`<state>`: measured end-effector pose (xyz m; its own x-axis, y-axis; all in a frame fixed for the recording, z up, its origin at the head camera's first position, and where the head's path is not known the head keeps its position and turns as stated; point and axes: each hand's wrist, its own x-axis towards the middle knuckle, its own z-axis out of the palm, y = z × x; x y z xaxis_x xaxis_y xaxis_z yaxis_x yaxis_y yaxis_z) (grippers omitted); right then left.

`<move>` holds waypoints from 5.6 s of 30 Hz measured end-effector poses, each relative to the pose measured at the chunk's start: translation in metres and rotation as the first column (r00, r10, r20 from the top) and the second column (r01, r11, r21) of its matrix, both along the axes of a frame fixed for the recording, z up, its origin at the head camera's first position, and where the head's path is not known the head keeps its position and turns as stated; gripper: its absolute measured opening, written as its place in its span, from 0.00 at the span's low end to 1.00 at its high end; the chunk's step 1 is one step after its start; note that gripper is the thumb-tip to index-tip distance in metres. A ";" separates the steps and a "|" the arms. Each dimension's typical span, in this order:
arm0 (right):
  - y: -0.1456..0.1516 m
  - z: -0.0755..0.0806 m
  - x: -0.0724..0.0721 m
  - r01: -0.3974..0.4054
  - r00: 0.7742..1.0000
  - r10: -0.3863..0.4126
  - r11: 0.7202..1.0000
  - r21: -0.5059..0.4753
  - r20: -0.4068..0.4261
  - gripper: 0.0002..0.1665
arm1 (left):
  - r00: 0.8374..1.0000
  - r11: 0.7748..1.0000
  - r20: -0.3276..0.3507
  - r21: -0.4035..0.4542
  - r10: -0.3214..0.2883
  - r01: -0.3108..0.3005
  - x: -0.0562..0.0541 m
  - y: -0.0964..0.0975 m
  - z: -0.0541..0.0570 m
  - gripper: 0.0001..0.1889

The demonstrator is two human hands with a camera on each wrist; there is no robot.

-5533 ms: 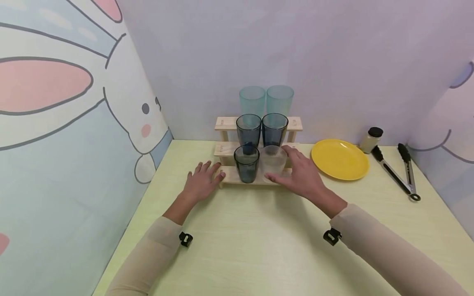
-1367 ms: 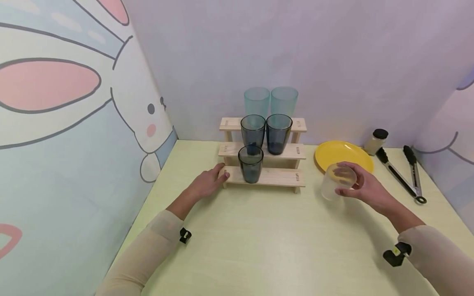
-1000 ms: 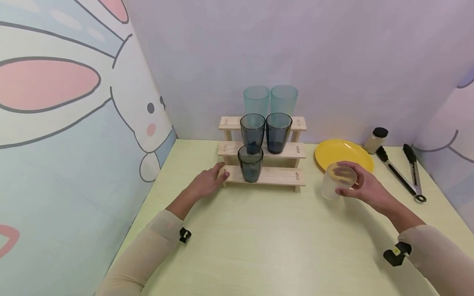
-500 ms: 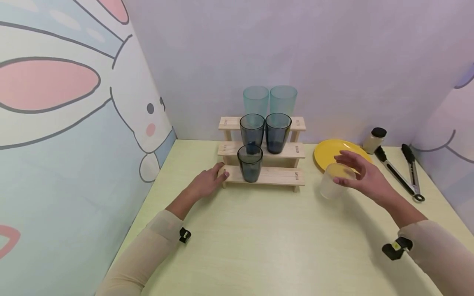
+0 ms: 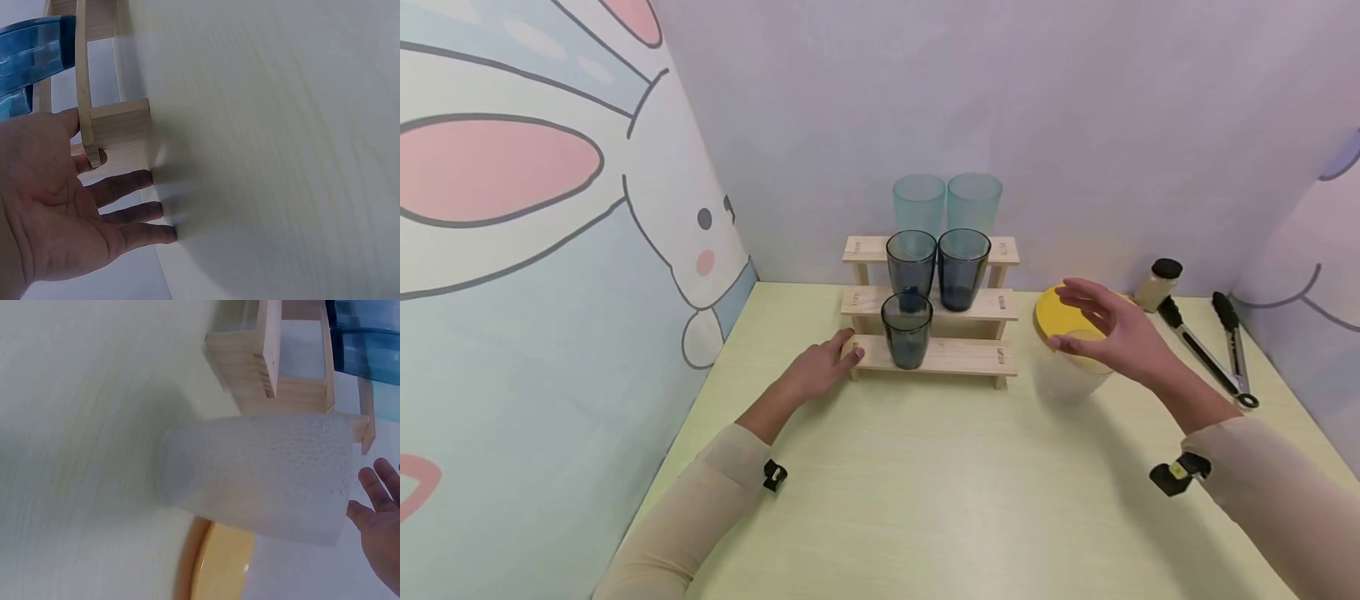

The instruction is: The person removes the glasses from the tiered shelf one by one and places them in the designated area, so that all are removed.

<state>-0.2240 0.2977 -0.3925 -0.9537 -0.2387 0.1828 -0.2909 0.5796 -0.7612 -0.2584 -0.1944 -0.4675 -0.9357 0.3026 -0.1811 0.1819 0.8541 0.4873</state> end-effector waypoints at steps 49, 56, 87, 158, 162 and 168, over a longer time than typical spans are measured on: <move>-0.183 -0.030 -0.012 -0.097 0.991 0.113 0.977 -0.189 0.075 0.62 | 1.000 1.000 -0.014 0.012 -0.024 0.024 -0.024 -0.009 -0.029 0.48; -0.205 -0.036 -0.013 -0.010 0.999 0.006 0.992 -0.127 -0.036 0.59 | 1.000 1.000 -0.017 0.019 -0.016 0.016 -0.010 -0.004 -0.012 0.43; -0.227 -0.037 -0.017 0.081 0.987 -0.089 0.994 -0.068 -0.133 0.45 | 1.000 1.000 -0.003 -0.008 0.026 -0.026 0.001 0.004 -0.002 0.39; -0.009 0.041 -0.005 0.105 0.987 -0.106 0.994 0.014 0.117 0.42 | 1.000 1.000 -0.026 -0.020 -0.009 0.008 -0.029 -0.011 -0.038 0.50; 0.004 0.043 -0.001 0.130 0.988 -0.130 0.992 0.000 0.085 0.40 | 1.000 1.000 -0.015 -0.012 -0.006 0.006 -0.020 -0.007 -0.025 0.49; 0.022 0.045 0.005 0.162 0.985 -0.163 0.987 0.018 0.052 0.39 | 1.000 1.000 0.010 0.010 0.008 -0.008 -0.002 0.002 -0.003 0.41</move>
